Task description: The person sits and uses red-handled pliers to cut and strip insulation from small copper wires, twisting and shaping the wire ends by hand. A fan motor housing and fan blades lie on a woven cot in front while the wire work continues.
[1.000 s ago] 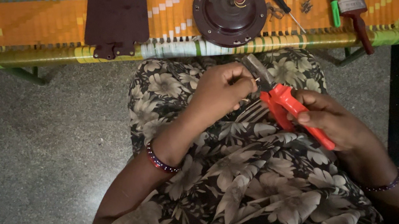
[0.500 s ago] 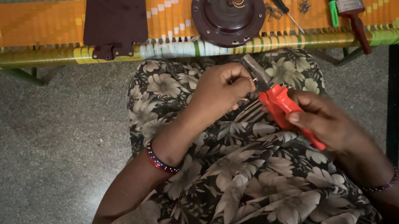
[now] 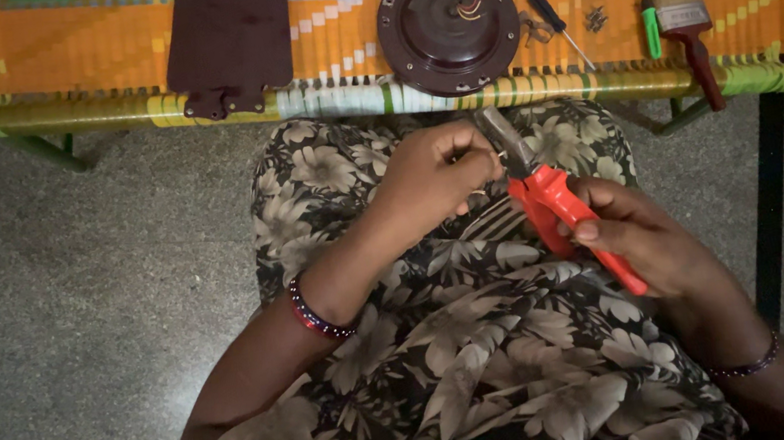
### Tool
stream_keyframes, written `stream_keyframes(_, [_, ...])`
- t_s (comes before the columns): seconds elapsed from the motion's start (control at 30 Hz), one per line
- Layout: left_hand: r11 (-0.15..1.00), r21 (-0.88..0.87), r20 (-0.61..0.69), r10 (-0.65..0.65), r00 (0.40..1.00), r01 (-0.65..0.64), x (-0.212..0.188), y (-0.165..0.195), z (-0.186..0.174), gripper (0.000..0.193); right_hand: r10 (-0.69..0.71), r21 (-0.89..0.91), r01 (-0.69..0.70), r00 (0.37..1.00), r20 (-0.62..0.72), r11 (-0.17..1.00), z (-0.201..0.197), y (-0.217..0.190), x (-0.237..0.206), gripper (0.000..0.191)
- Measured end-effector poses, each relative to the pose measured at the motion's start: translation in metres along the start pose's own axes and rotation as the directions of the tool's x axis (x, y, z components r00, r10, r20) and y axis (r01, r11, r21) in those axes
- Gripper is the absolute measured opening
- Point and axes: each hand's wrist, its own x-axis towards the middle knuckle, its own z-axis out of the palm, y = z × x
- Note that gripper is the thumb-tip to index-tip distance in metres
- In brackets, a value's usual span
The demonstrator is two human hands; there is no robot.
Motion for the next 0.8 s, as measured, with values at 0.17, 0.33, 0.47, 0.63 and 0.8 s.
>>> stream_keyframes(0.17, [1.0,0.015,-0.005,-0.004,1.0,0.004,-0.003,0.002,0.0,0.017,0.019,0.018,-0.019,1.0,-0.017,1.0,0.008,-0.005,0.0,0.043])
stream_keyframes(0.33, [1.0,0.002,-0.005,0.005,1.0,-0.005,-0.003,0.003,0.0,0.017,0.046,-0.063,-0.05,0.996,-0.072,0.997,0.014,-0.009,0.001,0.042])
stream_keyframes(0.47, [1.0,-0.002,-0.003,-0.014,1.0,0.014,0.0,0.001,0.0,0.017,0.033,-0.082,-0.037,0.998,-0.053,0.996,0.014,-0.011,0.003,0.038])
stream_keyframes(0.63, [1.0,0.014,-0.015,-0.005,1.0,0.006,0.003,-0.005,-0.001,0.017,-0.015,-0.268,0.014,1.0,-0.001,0.963,0.011,-0.011,0.007,0.034])
stream_keyframes(0.8, [0.999,-0.03,-0.019,-0.026,0.999,0.025,0.006,-0.009,-0.001,0.016,-0.036,-0.203,0.027,0.999,-0.039,0.979,0.016,-0.01,0.005,0.033])
